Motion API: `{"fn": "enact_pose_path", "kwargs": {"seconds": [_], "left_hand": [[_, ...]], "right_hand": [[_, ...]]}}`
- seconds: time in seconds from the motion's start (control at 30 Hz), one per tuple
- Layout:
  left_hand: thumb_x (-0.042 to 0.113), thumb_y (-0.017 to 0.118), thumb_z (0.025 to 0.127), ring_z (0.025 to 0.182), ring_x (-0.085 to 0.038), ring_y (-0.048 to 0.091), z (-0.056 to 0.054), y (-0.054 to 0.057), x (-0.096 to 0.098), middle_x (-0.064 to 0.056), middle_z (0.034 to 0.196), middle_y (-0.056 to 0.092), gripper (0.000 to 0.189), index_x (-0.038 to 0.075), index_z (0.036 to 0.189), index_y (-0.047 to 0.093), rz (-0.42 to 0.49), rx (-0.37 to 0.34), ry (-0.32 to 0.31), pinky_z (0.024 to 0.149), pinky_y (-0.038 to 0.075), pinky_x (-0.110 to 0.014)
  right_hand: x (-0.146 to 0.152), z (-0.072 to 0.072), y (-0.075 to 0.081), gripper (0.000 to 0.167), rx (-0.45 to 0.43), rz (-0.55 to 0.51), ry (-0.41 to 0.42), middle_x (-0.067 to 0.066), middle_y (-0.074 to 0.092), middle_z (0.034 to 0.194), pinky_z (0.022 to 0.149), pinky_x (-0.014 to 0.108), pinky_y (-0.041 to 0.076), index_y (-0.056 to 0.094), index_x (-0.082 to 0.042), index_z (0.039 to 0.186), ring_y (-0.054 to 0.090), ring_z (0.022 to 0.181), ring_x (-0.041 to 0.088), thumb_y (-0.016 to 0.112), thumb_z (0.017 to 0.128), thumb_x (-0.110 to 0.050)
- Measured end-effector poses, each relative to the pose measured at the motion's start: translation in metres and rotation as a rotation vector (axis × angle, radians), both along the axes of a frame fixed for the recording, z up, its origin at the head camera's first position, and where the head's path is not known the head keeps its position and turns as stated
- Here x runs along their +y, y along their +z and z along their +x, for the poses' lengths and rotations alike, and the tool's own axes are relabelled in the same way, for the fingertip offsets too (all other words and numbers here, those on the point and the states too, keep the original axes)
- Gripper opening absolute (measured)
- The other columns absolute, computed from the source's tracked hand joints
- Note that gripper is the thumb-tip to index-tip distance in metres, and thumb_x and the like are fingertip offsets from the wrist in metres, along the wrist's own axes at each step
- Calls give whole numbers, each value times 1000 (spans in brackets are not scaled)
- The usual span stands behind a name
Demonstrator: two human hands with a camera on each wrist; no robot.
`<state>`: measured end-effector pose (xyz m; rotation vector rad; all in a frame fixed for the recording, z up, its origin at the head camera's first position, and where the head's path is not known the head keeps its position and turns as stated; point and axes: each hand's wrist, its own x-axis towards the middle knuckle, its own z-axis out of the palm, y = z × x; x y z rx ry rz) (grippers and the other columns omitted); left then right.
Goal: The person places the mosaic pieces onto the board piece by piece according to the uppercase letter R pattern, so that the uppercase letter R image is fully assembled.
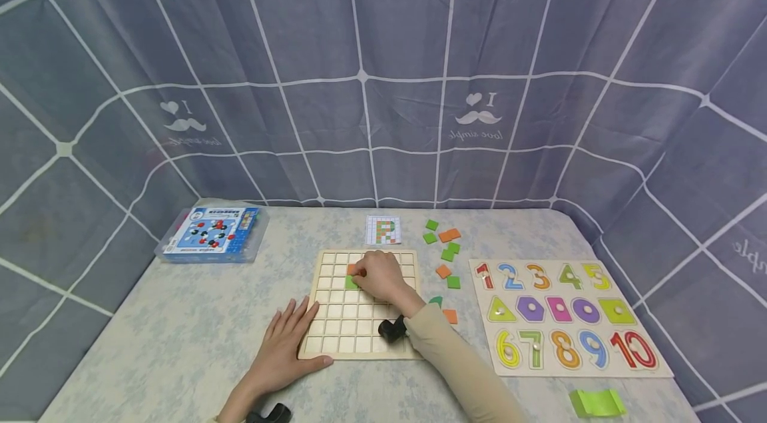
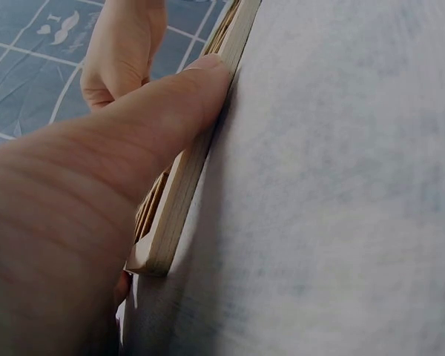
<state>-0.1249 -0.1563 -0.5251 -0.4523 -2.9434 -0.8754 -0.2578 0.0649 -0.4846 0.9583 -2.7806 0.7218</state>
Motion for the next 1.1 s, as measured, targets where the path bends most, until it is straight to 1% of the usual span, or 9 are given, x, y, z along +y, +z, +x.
{"fn": "enact_pose_path", "kwargs": {"seconds": [0.13,0.27,0.43,0.53,0.67,0.8,0.87,0.97,1.1], "left_hand": [[68,64,75,142,-33,7,-1,0,0,-10,155,21,99,12,150,32,1,-2,2,110,4,-53],[68,64,75,142,-33,7,-2,1,-1,-10,155,21,99,12,150,31,3,-2,1,110,4,-52],[68,63,75,142,-33,7,-3,2,-1,-10,155,21,99,12,150,31,-2,-1,-6,110,5,-53],[68,63,75,142,-33,7,-2,2,-1,-10,155,21,99,12,150,31,-13,-7,-7,110,5,-53],[68,63,75,142,-34,8,1,1,0,-12,154,23,100,11,150,32,-18,-12,-5,110,5,-54],[68,64,75,142,-35,8,2,1,0,-11,154,22,99,11,150,32,-8,-11,-1,110,4,-54],[68,64,75,142,-34,7,1,1,0,-11,155,22,99,12,150,31,-2,-12,0,110,4,-53],[68,64,75,142,-33,6,0,0,0,-10,155,21,99,13,150,31,2,-13,1,110,3,-52],[69,64,74,142,-33,6,-1,-1,0,-10,155,21,100,13,150,31,-5,-14,1,110,3,-52]], "right_hand": [[-1,0,1,5,-12,-15,-5,-8,65,78,60,28,42,77,-20,80,56,67,10,75,84,-20],[-1,0,2,3,-29,-24,-7,-10,63,76,65,30,44,76,-18,82,55,67,9,75,83,-20],[2,2,3,5,-59,-55,11,-10,60,76,63,28,45,76,-17,87,54,68,7,73,85,-21],[9,5,4,10,-36,-74,36,-6,63,82,63,28,45,76,-16,93,54,72,10,71,87,-22],[25,8,8,14,37,-126,47,-1,66,89,67,31,46,75,-12,98,56,78,17,70,88,-20],[46,6,16,12,113,-197,2,-2,66,88,73,36,49,75,-11,96,60,87,23,72,86,-18],[59,3,20,12,135,-223,-32,-1,67,88,74,38,49,75,-11,94,61,89,25,73,85,-19],[78,-1,24,15,124,-242,-94,1,68,90,71,39,49,75,-9,95,61,85,26,74,85,-20],[105,-6,24,23,74,-208,-173,3,68,98,69,40,50,75,-9,101,60,88,25,74,84,-25]]}}
